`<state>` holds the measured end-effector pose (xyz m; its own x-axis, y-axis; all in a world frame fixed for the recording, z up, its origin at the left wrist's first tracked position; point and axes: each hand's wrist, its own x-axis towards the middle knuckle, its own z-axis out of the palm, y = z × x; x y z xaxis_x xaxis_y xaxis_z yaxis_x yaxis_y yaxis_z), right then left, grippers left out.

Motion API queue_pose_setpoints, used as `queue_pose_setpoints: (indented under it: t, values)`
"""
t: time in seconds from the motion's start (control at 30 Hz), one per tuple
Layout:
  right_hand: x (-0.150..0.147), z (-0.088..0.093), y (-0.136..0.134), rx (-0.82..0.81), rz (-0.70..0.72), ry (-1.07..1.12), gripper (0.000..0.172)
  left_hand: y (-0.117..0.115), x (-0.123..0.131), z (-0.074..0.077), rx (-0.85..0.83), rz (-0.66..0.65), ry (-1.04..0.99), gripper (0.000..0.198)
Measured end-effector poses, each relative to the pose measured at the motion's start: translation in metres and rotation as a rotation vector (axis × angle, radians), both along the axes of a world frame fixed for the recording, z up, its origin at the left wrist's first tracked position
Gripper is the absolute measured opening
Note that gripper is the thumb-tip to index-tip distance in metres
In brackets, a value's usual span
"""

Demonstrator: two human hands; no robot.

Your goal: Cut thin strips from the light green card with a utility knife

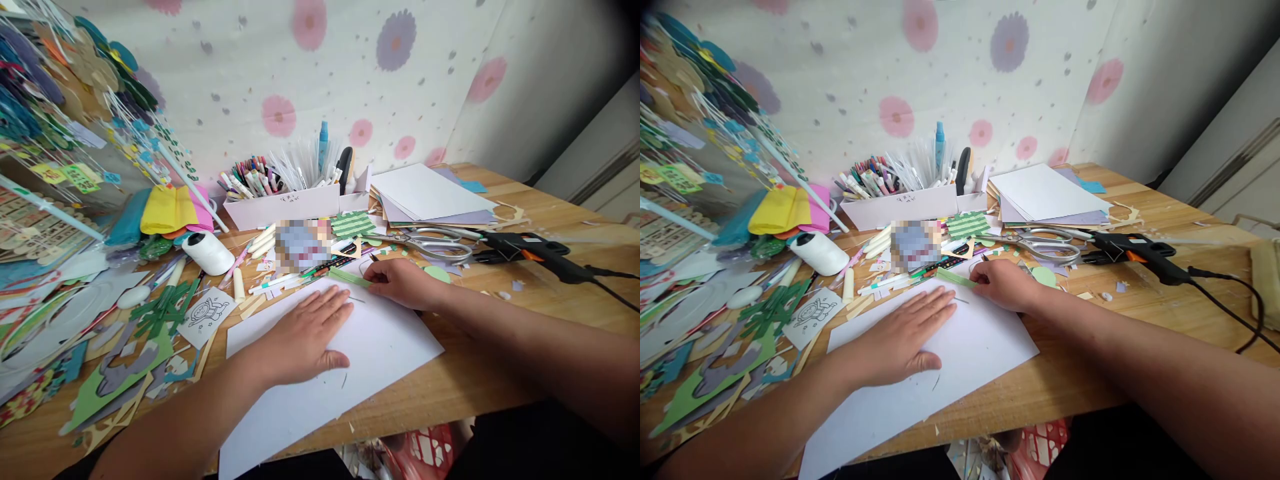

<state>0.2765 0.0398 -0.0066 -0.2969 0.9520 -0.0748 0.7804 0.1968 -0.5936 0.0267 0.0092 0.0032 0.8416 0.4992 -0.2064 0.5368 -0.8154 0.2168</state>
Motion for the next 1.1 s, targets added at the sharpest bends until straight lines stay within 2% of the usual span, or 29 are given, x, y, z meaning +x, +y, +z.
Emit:
queue_pose_setpoints:
  t: [0.1,0.17,0.2,0.23,0.3,0.37,0.43,0.53,0.67,0.77,0.93,1.1]
  values:
    - [0.0,0.0,0.0,-0.007,0.0,0.002,0.014,-0.027,0.002,0.013,-0.179,-0.211,-0.094,0.077]
    - [0.001,0.001,-0.001,-0.015,0.001,0.0,0.015,-0.045,0.005,0.017,-0.372,-0.415,-0.195,0.053]
    - [0.001,0.001,-0.001,-0.017,0.001,-0.001,0.015,-0.052,0.007,0.017,-0.485,-0.536,-0.235,0.049]
    - [0.002,0.001,-0.001,-0.017,0.0,-0.002,0.015,-0.057,0.009,0.016,-0.565,-0.599,-0.333,0.045]
    - [0.002,0.0,-0.001,-0.011,-0.003,-0.003,0.015,-0.061,0.01,0.013,-0.593,-0.56,-0.486,0.04]
    - [0.002,-0.001,-0.001,-0.005,-0.002,-0.003,0.015,-0.058,0.009,0.012,-0.441,-0.386,-0.467,0.034]
    - [0.002,-0.001,-0.001,0.001,0.007,-0.004,0.015,-0.054,0.006,0.014,-0.267,-0.283,-0.345,0.04]
    - [0.003,0.0,-0.002,0.029,0.019,-0.018,0.015,-0.048,0.0,0.021,-0.18,-0.302,-0.165,0.056]
    - [0.005,0.008,-0.009,0.091,0.04,-0.047,0.016,-0.04,-0.008,0.031,-0.288,-0.322,-0.126,0.05]
    - [0.0,0.015,-0.019,0.095,0.092,-0.043,0.017,-0.032,-0.013,0.034,-0.357,-0.287,-0.147,0.058]
    - [-0.018,0.019,-0.036,0.012,0.218,0.029,0.018,-0.023,-0.014,0.032,-0.332,-0.266,-0.153,0.053]
    - [-0.012,0.012,-0.027,-0.061,0.185,0.033,0.02,-0.028,-0.003,0.022,-0.289,-0.296,-0.171,0.049]
